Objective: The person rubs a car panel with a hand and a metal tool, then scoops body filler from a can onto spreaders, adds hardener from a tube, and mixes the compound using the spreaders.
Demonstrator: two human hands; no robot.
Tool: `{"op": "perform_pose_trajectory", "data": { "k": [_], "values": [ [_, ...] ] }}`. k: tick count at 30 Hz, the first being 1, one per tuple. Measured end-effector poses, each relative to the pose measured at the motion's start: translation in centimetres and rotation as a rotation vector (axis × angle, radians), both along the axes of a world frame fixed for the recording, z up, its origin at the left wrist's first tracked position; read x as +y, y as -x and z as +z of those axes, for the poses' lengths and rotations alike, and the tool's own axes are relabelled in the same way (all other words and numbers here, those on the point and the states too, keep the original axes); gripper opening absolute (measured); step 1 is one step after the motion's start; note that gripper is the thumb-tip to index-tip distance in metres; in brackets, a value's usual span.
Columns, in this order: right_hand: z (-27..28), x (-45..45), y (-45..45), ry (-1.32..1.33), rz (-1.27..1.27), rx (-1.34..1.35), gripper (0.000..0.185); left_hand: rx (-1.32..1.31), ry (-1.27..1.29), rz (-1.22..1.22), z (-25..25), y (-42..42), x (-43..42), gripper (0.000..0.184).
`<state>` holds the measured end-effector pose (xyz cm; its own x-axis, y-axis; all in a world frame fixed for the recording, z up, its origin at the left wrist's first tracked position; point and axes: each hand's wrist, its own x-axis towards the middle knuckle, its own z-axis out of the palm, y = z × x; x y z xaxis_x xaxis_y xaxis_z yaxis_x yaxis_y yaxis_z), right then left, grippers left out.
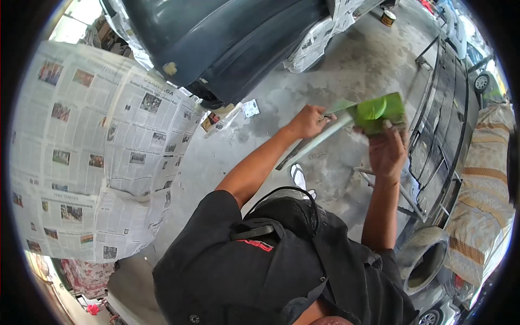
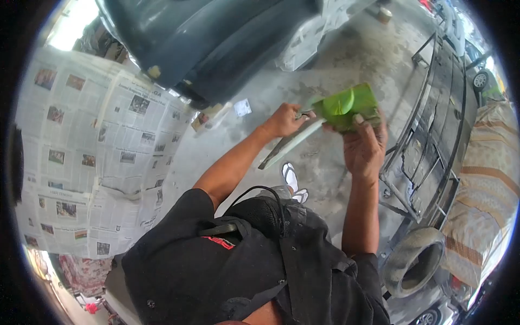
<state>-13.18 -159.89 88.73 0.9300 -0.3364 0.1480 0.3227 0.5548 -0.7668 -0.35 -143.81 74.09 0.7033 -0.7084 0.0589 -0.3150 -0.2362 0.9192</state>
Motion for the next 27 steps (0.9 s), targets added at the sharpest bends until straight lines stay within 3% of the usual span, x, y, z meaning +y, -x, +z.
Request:
{"op": "perform_pose_trajectory", "data": {
  "k": [1, 2, 4, 5, 8, 11, 13, 14, 16, 21, 24, 26, 27],
  "values": [
    [-1.1, -1.4, -0.8, 0.047, 0.019, -0.100, 0.037, -0.090, 0.211, -0.089, -0.1, -1.3, -0.1, 0.016],
    [-2.1, -2.3, -1.6, 0.062, 0.001, -0.091, 0.037, -0.080, 0.225, -0.106, -0.2, -2.4, 0.1, 0.016],
    [-2.8, -3.7, -2.8, 0.359, -0.087, -0.193, 0.030, 0.521, 0.033, -0.286, 2.9, -3.9, 1.2, 0.016],
    [-1.8, -4.1, -3.8, 0.591, -0.048, -0.206, 0.027, 0.554, 0.069, -0.314, 3.6, -4.1, 1.2, 0.017],
    [-2.9, -4.5, -6.0, 0.635, 0.026, -0.286, 0.037, 0.679, 0.078, -0.370, 3.2, -4.6, 1.0, 0.020],
    [-4.7, -5.1, -7.4, 0.914, 0.206, -0.259, 0.050, 0.827, 0.086, -0.381, 2.1, -5.0, 0.9, 0.023],
    [-6.8, -5.2, -7.6, 0.944, 0.218, -0.170, 0.050, 0.897, 0.140, -0.340, 2.5, -5.1, 0.1, 0.039],
    [-7.0, -5.8, -7.4, 0.957, 0.205, -0.130, 0.050, 0.918, -0.026, -0.317, 4.1, -5.4, -0.2, 0.045],
    [-6.5, -7.3, -7.1, 1.030, 0.160, -0.195, 0.052, 0.980, -0.057, -0.332, 4.0, -5.8, -0.9, 0.044],
    [-6.6, -10.9, -3.3, 1.162, -0.062, -0.027, 0.058, 0.968, -0.164, -0.454, 4.4, -5.9, -5.1, 0.017],
    [-7.5, -12.9, 1.0, 1.163, -0.193, 0.099, 0.061, 0.906, -0.246, -0.569, 4.7, -5.0, -7.7, 0.018],
    [-8.8, -14.2, 4.8, 1.263, -0.340, 0.258, 0.058, 0.738, -0.259, -0.600, 5.6, -3.9, -9.7, 0.017],
    [-9.0, -14.0, 6.9, 1.119, -0.400, 0.310, 0.049, 0.775, -0.237, -0.648, 5.5, -4.4, -10.5, 0.016]
  ]
}}
